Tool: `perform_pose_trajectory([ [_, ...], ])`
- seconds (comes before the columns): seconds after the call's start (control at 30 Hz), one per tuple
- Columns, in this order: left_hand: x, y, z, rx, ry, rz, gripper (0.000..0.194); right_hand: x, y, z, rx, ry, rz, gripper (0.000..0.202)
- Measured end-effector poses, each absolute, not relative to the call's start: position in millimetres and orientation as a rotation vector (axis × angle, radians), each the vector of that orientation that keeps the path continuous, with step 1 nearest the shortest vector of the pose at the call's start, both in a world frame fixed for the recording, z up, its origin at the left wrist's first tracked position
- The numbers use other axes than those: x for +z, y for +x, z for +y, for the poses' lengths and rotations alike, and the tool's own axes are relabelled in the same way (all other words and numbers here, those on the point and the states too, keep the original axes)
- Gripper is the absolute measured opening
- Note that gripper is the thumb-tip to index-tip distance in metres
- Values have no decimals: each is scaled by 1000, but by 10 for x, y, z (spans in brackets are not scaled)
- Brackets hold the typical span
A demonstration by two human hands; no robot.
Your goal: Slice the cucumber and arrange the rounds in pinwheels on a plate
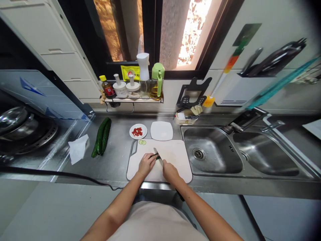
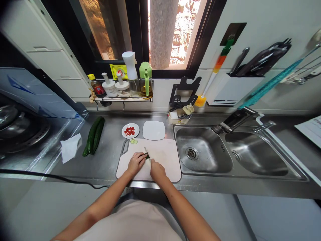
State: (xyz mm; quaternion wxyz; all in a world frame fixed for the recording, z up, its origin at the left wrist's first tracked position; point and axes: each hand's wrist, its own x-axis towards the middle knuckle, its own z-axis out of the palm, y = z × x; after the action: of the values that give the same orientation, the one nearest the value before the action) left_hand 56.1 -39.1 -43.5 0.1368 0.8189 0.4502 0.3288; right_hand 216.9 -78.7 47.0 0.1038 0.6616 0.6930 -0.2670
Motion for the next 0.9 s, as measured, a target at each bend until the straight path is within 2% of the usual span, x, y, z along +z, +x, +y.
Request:
perform_pose_trajectory([
  [0.9,-483,558,-380,966,2379,1305,27,425,2126,-693,-778,1980,2080,32],
])
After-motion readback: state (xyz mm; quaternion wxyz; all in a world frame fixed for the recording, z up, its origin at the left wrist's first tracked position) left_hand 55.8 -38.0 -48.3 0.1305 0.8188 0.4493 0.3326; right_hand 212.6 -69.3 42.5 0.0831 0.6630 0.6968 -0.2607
